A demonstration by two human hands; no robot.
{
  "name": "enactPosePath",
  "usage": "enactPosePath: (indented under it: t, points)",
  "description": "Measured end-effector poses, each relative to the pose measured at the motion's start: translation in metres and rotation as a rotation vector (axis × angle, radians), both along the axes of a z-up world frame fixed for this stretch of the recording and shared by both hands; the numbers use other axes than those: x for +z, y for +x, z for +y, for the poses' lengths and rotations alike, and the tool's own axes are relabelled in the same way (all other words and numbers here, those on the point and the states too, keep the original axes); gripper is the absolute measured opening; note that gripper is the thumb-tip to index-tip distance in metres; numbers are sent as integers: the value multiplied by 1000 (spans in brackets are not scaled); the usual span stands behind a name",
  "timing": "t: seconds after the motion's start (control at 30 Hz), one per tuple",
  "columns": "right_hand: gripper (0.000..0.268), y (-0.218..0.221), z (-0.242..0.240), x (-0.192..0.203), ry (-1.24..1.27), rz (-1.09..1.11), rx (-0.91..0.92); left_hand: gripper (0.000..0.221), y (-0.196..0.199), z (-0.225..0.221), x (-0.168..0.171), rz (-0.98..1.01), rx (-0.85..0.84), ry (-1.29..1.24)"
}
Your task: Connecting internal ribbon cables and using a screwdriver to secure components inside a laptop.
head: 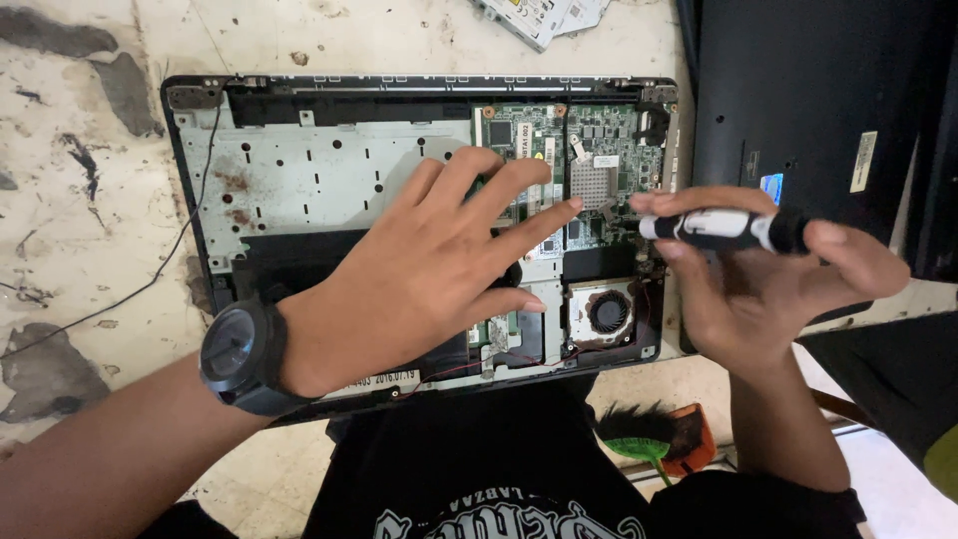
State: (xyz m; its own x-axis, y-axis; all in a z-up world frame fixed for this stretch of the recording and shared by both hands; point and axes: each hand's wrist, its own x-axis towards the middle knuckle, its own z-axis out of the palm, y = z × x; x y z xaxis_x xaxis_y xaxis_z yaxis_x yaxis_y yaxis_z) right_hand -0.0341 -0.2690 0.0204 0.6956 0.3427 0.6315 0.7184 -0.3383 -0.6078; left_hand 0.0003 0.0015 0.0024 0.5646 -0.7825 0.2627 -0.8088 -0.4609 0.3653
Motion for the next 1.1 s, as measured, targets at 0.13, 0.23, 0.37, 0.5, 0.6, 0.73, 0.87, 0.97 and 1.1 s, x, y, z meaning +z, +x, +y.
enactPosePath:
  t: [0.13, 0.23, 0.37, 0.5, 0.6, 0.73, 0.87, 0.97, 1.1]
  points:
    - [93, -4, -7, -5, -150, -9, -96, 82, -1, 0, 0, -4, 2, 4]
    - [93, -5, -12, -3, -121, -17, -74, 82, 0, -1, 0, -19, 5, 13]
    - [96, 0, -2, 0, -99, -33, -116, 80, -1, 0, -2, 6, -5, -9]
    - [76, -6, 13, 6, -92, -33, -170, 79, -1, -1, -3, -23, 2, 33]
    - [70, -19, 6, 0, -20, 109, -192, 80, -1, 0, -2, -8, -5, 7]
    - [82, -36, -18, -25, 355, 187, -368, 73, -1, -1, 1, 8, 6, -28]
    - [86, -37, -12, -19, 355, 106, -378, 37, 0, -1, 15, 133, 18, -300]
    - [103, -40, 3, -10, 300, 63, -351, 32, -3, 1, 20, 179, 22, -441]
    - [102, -32, 31, 12, 294, 34, -305, 29, -4, 0, 22, 170, 32, -496]
